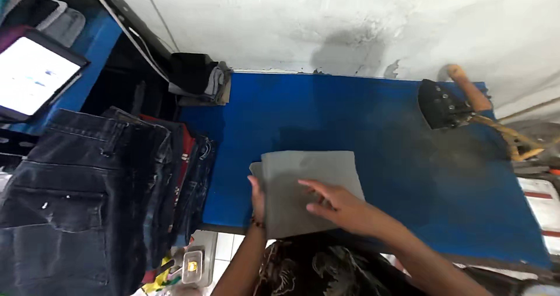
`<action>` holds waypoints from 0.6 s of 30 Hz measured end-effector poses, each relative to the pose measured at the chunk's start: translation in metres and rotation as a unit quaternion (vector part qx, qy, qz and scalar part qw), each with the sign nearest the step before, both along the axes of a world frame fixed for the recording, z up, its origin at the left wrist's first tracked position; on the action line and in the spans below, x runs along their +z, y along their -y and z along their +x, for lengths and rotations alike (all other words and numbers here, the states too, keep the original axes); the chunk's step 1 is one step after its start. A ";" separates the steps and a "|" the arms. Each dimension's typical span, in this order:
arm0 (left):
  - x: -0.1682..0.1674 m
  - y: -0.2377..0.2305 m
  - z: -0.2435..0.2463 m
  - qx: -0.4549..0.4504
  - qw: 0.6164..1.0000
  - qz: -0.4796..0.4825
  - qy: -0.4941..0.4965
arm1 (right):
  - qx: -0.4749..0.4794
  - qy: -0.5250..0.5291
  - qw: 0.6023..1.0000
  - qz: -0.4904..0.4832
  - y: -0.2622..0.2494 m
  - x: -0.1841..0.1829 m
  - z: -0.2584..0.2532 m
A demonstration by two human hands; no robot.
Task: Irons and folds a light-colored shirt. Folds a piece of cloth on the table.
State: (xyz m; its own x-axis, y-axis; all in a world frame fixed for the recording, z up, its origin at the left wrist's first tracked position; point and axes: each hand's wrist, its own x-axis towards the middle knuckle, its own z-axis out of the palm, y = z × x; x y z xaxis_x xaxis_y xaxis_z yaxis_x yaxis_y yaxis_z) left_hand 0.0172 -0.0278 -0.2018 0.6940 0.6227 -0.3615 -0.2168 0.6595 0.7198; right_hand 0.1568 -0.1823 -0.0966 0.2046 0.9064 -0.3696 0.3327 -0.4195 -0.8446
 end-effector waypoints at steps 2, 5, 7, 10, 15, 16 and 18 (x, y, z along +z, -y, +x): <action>-0.024 -0.024 -0.020 0.018 1.000 -0.010 -0.015 | -0.030 0.092 0.993 -0.060 -0.012 -0.032 0.030; -0.043 -0.038 -0.030 -0.029 0.989 -0.052 -0.139 | -0.073 0.259 0.958 -0.101 0.002 -0.114 0.099; -0.048 -0.048 -0.027 -0.079 0.973 -0.038 -0.212 | -0.068 0.251 0.956 -0.134 0.017 -0.144 0.135; -0.051 -0.061 -0.020 -0.108 0.956 0.059 -0.267 | -0.037 0.164 0.976 -0.142 0.019 -0.140 0.158; -0.055 -0.072 -0.003 -0.073 0.906 0.190 -0.370 | 0.018 0.129 0.975 -0.178 0.018 -0.144 0.183; -0.054 -0.072 -0.002 -0.072 0.893 0.205 -0.394 | 0.023 0.137 0.971 -0.195 0.015 -0.139 0.186; -0.055 -0.066 -0.001 -0.065 0.852 0.266 -0.447 | 0.031 0.142 0.968 -0.204 0.012 -0.130 0.186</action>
